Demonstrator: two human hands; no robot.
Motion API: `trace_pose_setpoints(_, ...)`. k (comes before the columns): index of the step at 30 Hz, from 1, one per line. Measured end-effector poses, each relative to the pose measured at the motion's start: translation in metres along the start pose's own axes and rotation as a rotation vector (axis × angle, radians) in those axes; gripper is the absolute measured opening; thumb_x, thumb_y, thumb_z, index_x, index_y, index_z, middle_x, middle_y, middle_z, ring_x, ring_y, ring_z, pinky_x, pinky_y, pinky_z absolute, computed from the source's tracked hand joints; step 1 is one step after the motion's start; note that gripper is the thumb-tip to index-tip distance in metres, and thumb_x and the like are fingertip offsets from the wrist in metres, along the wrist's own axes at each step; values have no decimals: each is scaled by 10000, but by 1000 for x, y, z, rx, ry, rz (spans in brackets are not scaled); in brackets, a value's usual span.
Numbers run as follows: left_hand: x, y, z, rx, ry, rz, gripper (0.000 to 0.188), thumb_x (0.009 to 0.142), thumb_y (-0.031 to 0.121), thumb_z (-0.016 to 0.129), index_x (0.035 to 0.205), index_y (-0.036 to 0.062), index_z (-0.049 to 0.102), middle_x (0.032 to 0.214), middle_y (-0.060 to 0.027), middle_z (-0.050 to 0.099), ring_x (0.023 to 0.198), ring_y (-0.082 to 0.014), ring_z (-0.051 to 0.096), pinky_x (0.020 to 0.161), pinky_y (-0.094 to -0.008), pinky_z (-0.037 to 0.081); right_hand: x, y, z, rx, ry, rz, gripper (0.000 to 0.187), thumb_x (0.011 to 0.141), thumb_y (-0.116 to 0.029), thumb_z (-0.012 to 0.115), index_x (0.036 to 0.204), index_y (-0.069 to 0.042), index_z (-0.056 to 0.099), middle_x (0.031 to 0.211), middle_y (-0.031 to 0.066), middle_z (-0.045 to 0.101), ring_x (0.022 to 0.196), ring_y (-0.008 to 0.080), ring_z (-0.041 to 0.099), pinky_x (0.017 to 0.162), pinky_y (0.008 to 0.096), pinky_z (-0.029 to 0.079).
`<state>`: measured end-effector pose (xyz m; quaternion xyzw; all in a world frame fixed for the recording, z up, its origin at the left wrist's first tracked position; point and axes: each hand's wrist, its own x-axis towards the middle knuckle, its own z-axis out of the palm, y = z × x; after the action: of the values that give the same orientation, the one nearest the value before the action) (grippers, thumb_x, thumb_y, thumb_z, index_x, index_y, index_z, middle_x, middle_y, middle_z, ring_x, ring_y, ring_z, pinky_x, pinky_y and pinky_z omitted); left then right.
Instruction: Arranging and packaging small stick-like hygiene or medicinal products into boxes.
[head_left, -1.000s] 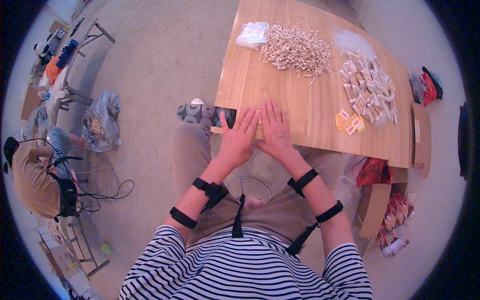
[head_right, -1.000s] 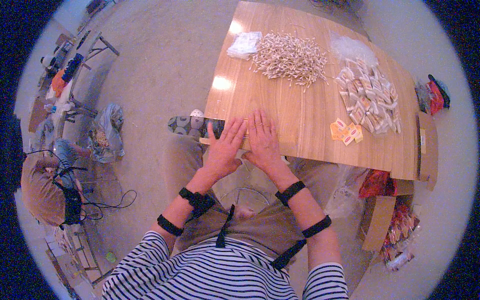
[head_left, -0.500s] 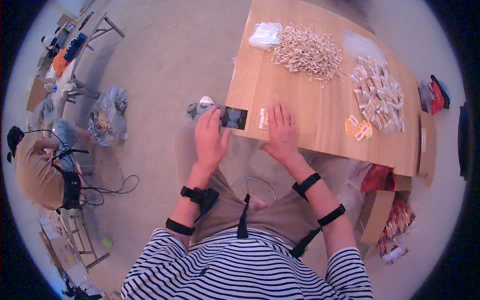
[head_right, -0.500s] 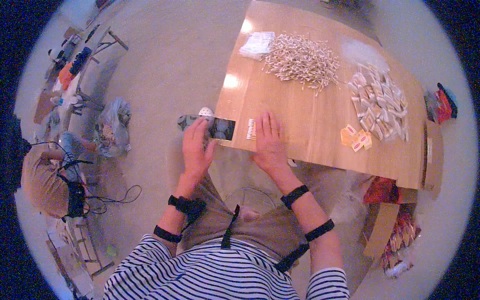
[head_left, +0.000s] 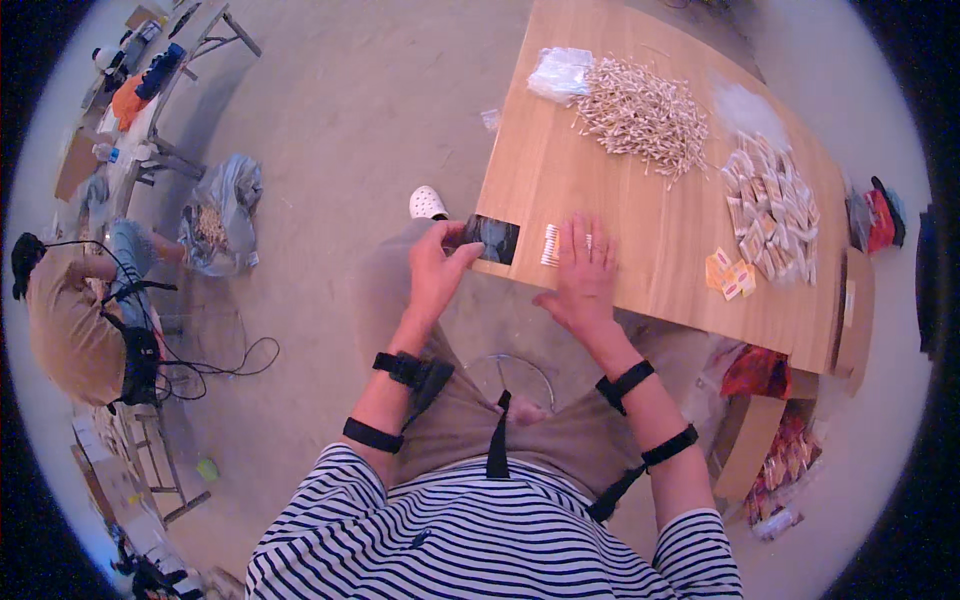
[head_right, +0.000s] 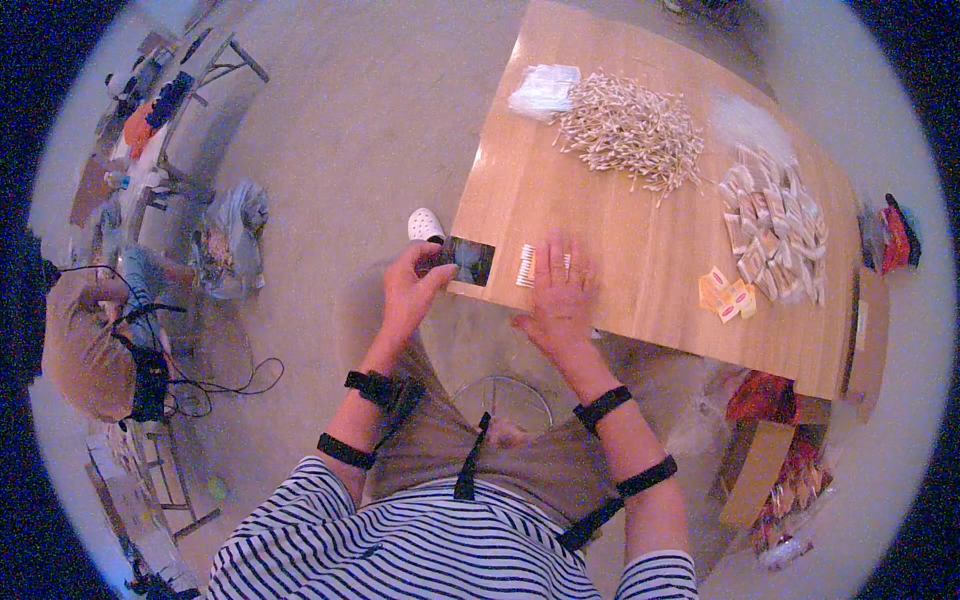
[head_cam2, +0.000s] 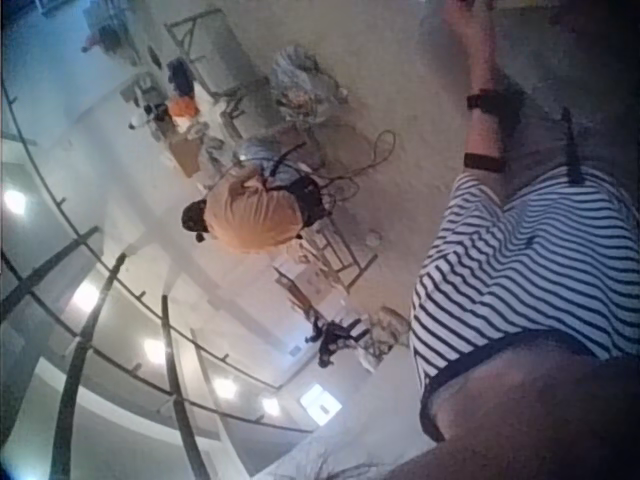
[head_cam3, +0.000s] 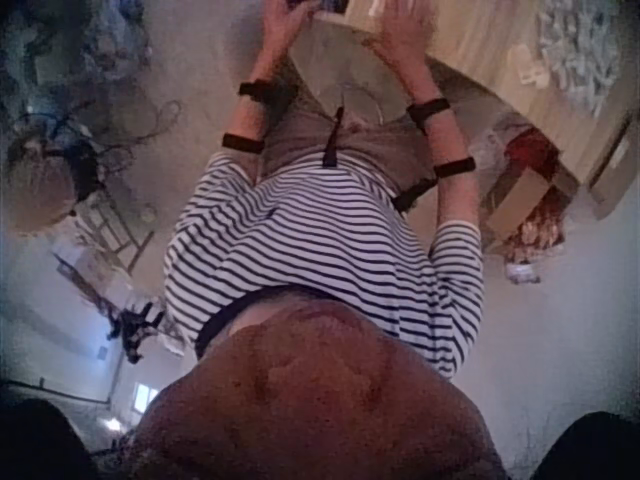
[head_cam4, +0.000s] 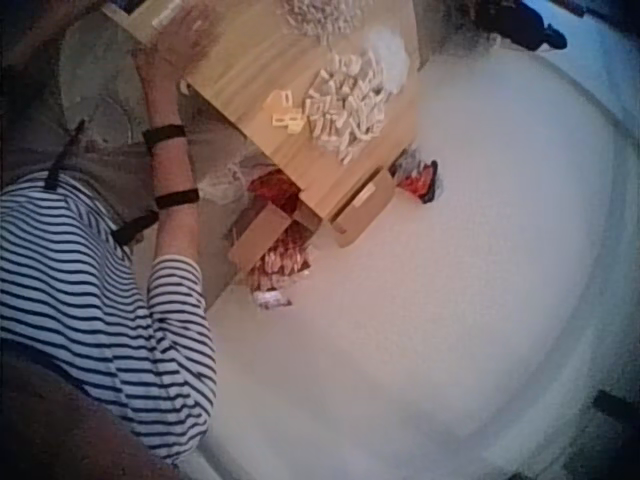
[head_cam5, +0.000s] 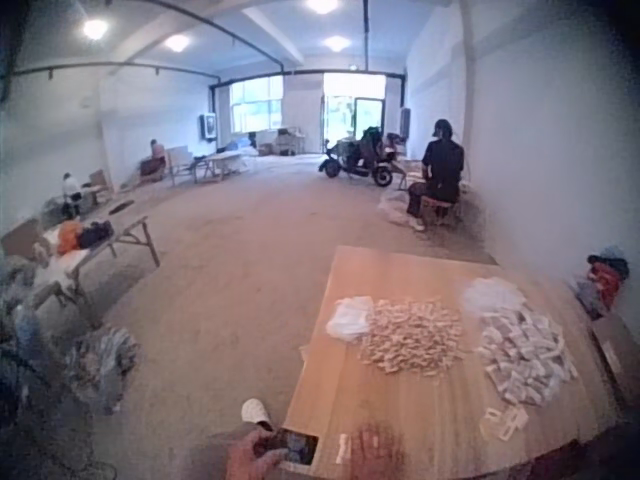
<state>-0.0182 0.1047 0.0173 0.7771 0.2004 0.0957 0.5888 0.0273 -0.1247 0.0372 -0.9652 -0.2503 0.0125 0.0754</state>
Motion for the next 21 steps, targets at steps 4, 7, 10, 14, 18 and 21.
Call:
trace_pose_setpoints(4, 2, -1, -1, -3, 14, -20, 343, 797, 96, 793, 1102, -12, 680, 961, -94, 726, 865, -157, 678, 768, -321, 557, 2, 1, -1, -29, 6, -13, 1241, 565, -420, 935, 1553, -31, 292, 1654, 160, 225, 1524, 409, 189, 1220, 590, 194)
trace_pose_setpoints(7, 6, -15, -1, 75, 82, 45, 331, 805, 107, 780, 1097, -13, 680, 975, -111, 726, 885, -188, 687, 787, -338, 556, 5, 0, -4, -25, 8, -13, 1246, 559, -403, 933, 1552, -17, 287, 1647, 172, 238, 1523, 417, 192, 1214, 584, 199)
trace_pose_setpoints(10, 22, -8, -9, 247, 145, 173, 326, 820, 133, 755, 1099, -16, 675, 1003, -138, 725, 934, -239, 693, 839, -365, 548, 3, 3, 2, -13, 24, -15, 1235, 557, -385, 932, 1546, -9, 293, 1638, 181, 249, 1520, 421, 200, 1209, 582, 208)
trace_pose_setpoints(14, 64, 19, -15, 381, 146, 368, 335, 847, 171, 728, 1134, 6, 673, 1090, -173, 718, 1023, -311, 687, 920, -406, 528, 2, 2, -3, -6, 67, -55, 1221, 565, -377, 930, 1541, -5, 298, 1630, 190, 258, 1515, 425, 210, 1198, 586, 229)
trace_pose_setpoints(18, 113, 78, 9, 572, 17, 494, 355, 862, 176, 728, 1186, 45, 662, 1169, -177, 695, 1077, -355, 663, 933, -439, 522, 1, 5, 0, 6, 54, -38, 1200, 556, -370, 923, 1530, 2, 327, 1628, 199, 268, 1510, 433, 220, 1188, 593, 241)
trace_pose_setpoints(21, 155, 107, 47, 697, -74, 545, 356, 850, 160, 726, 1177, 43, 649, 1144, -172, 686, 1065, -379, 645, 912, -477, 518, 3, 6, 3, -16, 45, -42, 1126, 606, -385, 888, 1520, 1, 355, 1621, 203, 291, 1499, 440, 246, 1192, 596, 233)
